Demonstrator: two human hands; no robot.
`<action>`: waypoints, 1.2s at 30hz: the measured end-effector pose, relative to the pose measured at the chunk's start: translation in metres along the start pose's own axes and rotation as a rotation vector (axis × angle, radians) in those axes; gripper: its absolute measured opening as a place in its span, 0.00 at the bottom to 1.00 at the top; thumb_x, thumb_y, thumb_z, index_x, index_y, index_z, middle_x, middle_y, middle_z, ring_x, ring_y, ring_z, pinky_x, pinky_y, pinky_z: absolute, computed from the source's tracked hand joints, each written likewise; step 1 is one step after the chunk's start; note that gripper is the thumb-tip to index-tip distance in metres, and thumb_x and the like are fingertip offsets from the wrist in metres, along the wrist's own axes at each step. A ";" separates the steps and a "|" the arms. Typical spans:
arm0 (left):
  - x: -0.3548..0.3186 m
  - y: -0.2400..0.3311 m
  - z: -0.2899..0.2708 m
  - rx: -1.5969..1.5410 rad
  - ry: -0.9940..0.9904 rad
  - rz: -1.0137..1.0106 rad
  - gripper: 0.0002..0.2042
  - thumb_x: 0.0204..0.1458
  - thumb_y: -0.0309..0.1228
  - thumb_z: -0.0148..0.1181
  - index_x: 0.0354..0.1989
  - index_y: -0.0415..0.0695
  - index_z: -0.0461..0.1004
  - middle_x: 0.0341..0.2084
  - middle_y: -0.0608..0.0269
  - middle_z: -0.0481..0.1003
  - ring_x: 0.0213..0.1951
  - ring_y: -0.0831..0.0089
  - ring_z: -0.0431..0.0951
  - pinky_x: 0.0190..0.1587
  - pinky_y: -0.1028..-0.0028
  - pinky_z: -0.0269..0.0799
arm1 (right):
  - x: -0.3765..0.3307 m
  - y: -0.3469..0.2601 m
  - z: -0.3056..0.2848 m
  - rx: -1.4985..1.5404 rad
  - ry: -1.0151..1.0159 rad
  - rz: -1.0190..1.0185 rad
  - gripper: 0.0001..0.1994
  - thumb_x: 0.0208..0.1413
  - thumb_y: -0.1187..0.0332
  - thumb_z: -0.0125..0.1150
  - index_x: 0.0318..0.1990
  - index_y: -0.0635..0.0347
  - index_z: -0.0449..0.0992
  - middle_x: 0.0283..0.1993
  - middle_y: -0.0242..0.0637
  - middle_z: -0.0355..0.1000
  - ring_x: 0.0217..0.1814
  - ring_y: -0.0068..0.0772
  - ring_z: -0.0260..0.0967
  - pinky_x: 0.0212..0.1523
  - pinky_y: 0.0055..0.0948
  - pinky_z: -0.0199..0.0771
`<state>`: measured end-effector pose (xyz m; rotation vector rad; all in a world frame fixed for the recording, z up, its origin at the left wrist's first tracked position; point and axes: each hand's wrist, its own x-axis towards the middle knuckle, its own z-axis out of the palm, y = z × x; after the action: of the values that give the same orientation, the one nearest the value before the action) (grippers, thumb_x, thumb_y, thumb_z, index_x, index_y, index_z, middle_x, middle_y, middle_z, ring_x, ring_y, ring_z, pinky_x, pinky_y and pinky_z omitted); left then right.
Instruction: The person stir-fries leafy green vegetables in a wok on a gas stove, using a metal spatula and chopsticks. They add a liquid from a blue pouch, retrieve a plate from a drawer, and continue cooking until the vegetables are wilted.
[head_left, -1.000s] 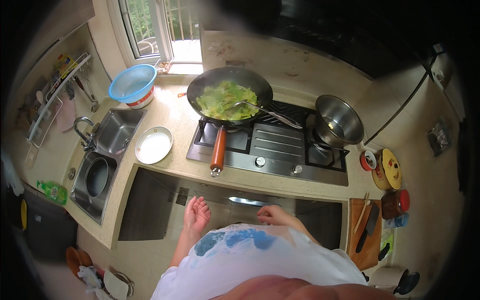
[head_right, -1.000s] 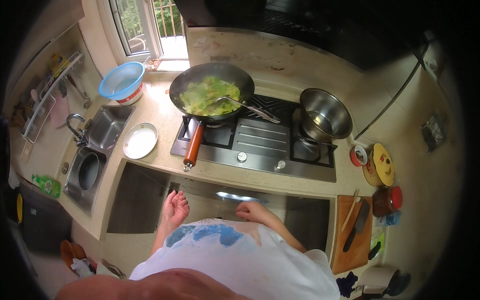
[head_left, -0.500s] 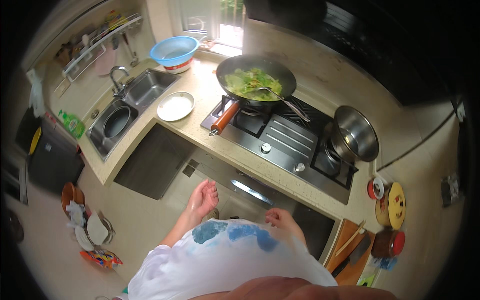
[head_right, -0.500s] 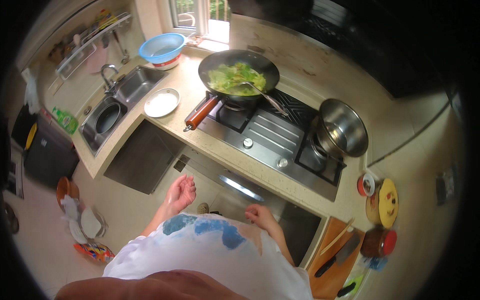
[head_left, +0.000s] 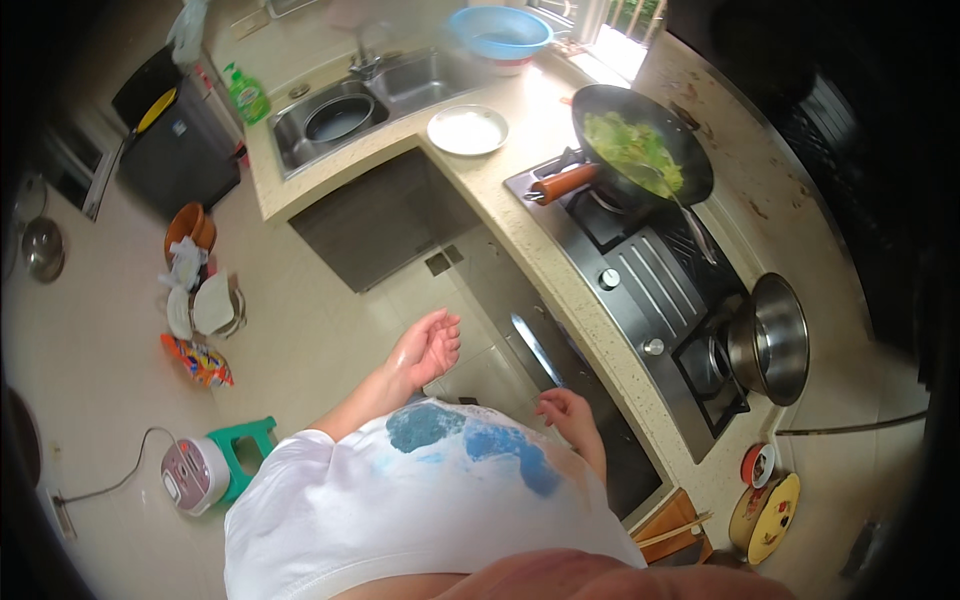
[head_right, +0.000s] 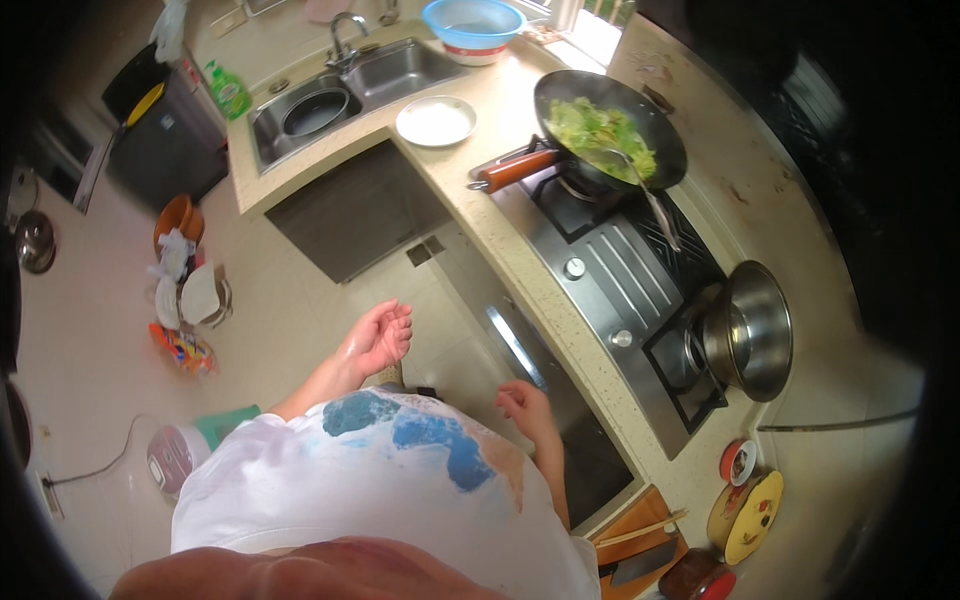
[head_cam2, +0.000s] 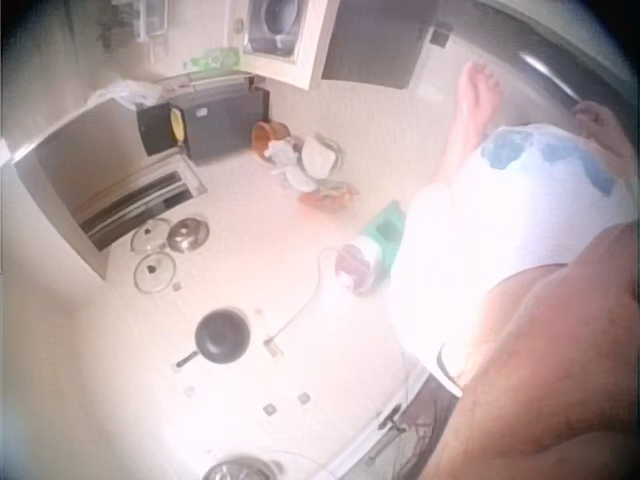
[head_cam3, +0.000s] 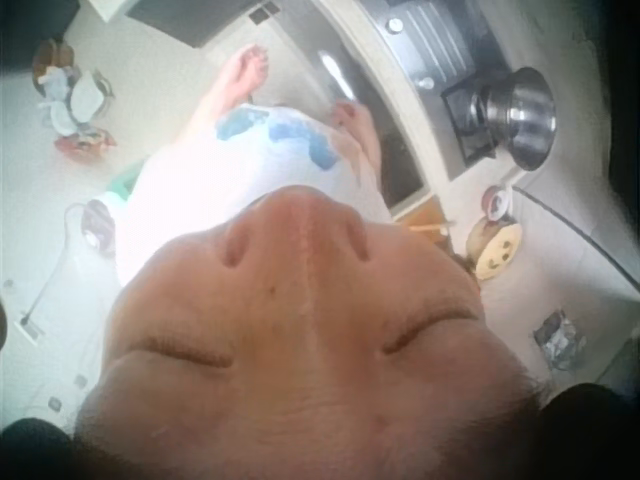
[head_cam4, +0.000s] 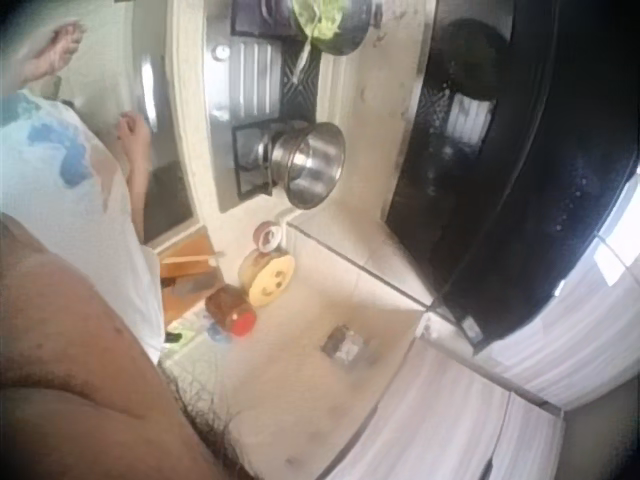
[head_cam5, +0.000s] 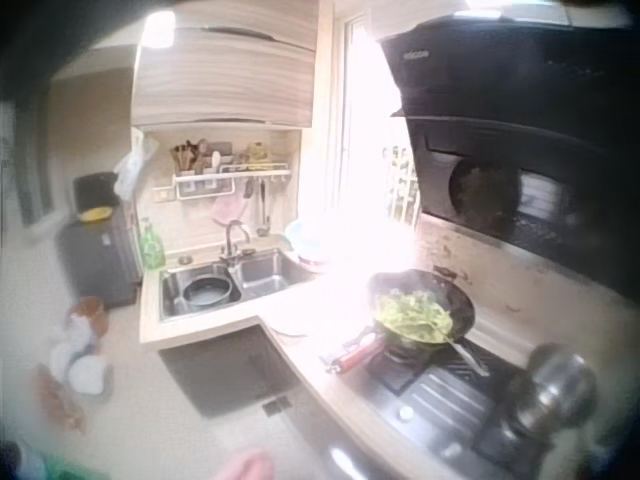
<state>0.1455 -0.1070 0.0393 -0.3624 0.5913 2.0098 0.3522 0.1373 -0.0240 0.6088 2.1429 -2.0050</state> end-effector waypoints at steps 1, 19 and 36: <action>-0.002 0.003 -0.001 -0.006 -0.029 0.013 0.11 0.57 0.39 0.51 0.34 0.43 0.72 0.20 0.67 0.73 0.22 0.76 0.72 0.25 0.77 0.69 | 0.003 -0.003 -0.002 -0.011 0.015 -0.008 0.08 0.55 0.74 0.56 0.41 0.66 0.72 0.30 0.38 0.76 0.26 0.22 0.69 0.25 0.20 0.68; -0.049 0.099 -0.058 -0.139 0.033 0.158 0.11 0.56 0.38 0.53 0.33 0.43 0.73 0.20 0.67 0.73 0.21 0.76 0.71 0.24 0.78 0.68 | 0.067 -0.048 0.078 -0.117 -0.108 -0.076 0.08 0.54 0.74 0.56 0.41 0.66 0.72 0.28 0.35 0.75 0.23 0.18 0.65 0.24 0.20 0.66; -0.044 0.165 -0.088 -0.142 0.026 0.075 0.11 0.57 0.38 0.50 0.35 0.43 0.71 0.22 0.67 0.72 0.21 0.77 0.69 0.24 0.78 0.68 | 0.084 -0.068 0.141 -0.197 0.013 0.032 0.08 0.54 0.72 0.58 0.40 0.65 0.72 0.27 0.34 0.75 0.22 0.19 0.66 0.25 0.21 0.68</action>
<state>0.0230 -0.2553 0.0292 -0.4588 0.4853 2.1280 0.2262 0.0132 -0.0062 0.6223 2.2861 -1.7497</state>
